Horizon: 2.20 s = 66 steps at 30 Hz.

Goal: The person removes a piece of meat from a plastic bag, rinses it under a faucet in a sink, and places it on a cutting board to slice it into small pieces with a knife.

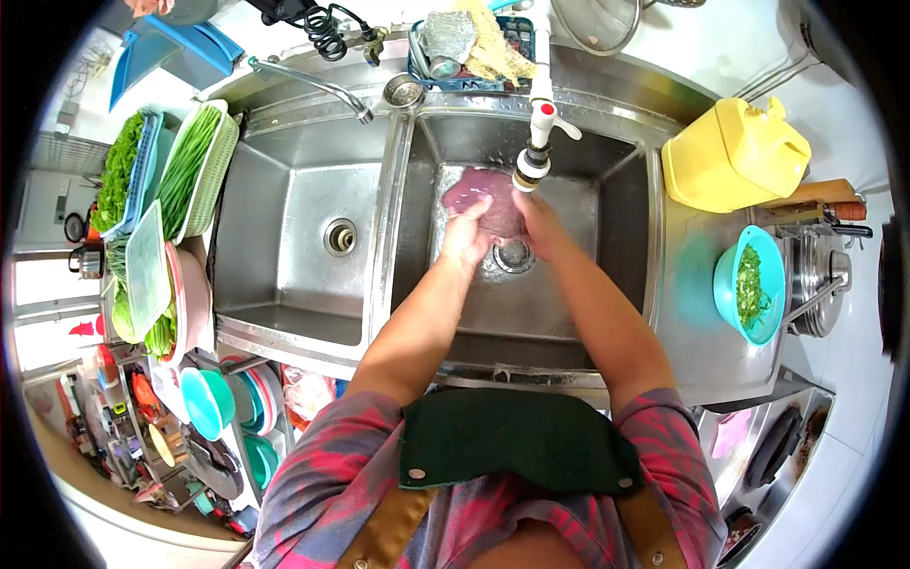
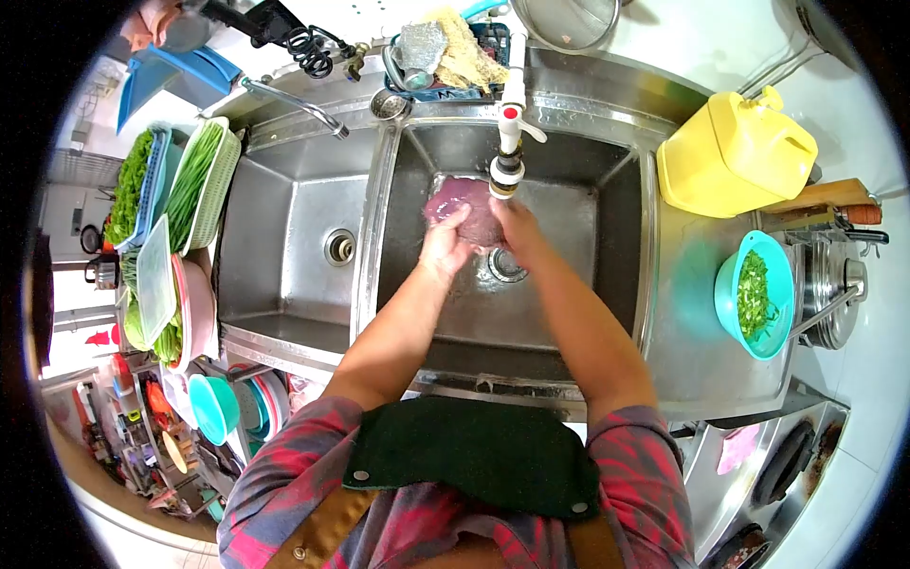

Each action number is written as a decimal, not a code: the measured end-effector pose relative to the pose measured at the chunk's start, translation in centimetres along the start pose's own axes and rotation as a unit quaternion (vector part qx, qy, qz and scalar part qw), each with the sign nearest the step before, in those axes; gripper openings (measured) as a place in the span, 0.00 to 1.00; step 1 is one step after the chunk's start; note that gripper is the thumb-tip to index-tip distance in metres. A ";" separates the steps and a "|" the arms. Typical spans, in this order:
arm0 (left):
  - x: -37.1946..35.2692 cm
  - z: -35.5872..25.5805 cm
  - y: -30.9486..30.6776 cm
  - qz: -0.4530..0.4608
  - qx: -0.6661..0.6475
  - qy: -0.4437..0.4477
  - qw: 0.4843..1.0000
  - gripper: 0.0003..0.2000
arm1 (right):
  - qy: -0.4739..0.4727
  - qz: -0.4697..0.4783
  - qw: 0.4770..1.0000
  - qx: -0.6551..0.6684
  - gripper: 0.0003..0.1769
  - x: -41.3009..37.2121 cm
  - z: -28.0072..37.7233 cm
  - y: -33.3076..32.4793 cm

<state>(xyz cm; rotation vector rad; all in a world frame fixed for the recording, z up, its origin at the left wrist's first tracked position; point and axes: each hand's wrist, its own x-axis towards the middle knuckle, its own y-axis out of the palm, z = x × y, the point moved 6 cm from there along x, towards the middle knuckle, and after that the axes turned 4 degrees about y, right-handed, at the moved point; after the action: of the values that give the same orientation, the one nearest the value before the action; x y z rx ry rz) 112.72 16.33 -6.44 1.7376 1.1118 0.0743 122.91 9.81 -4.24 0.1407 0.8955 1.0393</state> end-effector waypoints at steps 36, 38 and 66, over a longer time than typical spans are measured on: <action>-5.4 -5.5 -1.1 0.093 0.362 0.000 0.928 0.24 | -0.506 -0.187 0.746 -0.391 0.29 -11.2 13.8 5.5; -5.9 -7.3 -1.1 0.115 0.352 0.077 0.926 0.23 | -0.494 -0.162 0.768 -0.374 0.31 -10.8 14.3 5.2; -20.8 -17.0 5.9 0.436 0.635 0.369 0.520 0.24 | -0.223 0.101 0.804 -0.541 0.32 -19.6 -0.4 16.7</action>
<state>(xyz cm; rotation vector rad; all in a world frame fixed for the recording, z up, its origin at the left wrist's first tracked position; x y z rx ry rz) 95.83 13.61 15.07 3.7663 0.5677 0.8955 107.26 3.02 15.10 -0.4827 -0.2363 1.4987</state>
